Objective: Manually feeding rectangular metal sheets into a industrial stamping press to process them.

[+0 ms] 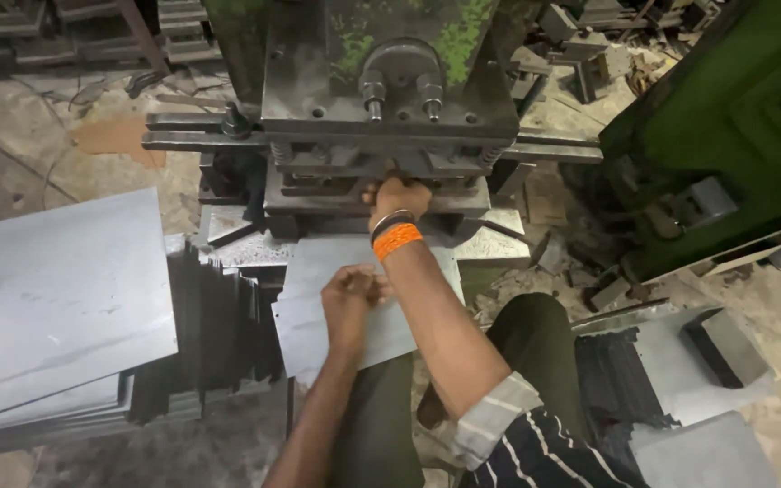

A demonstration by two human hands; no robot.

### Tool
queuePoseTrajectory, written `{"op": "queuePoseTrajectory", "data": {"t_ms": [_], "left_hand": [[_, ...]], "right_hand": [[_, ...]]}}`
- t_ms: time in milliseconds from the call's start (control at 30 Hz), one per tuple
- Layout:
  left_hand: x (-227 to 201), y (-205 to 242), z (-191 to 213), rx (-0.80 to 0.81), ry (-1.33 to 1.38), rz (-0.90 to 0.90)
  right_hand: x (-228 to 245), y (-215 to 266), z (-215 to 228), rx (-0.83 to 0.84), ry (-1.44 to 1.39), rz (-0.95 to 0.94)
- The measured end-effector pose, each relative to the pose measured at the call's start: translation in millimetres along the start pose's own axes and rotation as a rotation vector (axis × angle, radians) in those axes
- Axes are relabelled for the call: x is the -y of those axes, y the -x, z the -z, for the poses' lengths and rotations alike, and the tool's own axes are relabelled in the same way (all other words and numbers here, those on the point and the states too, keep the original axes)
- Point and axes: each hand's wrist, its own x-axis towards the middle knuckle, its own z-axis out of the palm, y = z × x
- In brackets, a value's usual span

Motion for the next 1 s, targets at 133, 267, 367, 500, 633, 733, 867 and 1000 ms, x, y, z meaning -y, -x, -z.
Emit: {"op": "queuePoseTrajectory", "data": {"t_ms": [133,267,367,500,633,733,867,1000], "left_hand": [[13,5,0,0.056,-0.186,-0.103],[8,13,1,0.111,-0.239,-0.125],[4,16,1,0.152,-0.194,-0.117],[4,18,4,0.151,-0.236,-0.113],[8,15,5,0.157,-0.229,-0.116],[5,24,5,0.174,-0.228,-0.156],[15,15,6,0.171,-0.244,-0.199],[15,20,7,0.164,-0.283,-0.212]], "right_hand": [[22,53,9,-0.062,0.100,0.018],[17,41,27,0.085,0.050,0.033],[19,63,60,0.241,-0.038,0.103],[16,84,79,0.307,-0.045,0.245],[8,77,73,0.292,-0.094,0.267],[3,72,71,0.271,-0.092,0.274],[0,66,68,0.255,-0.107,0.286],[1,71,69,0.256,-0.114,0.278]]}}
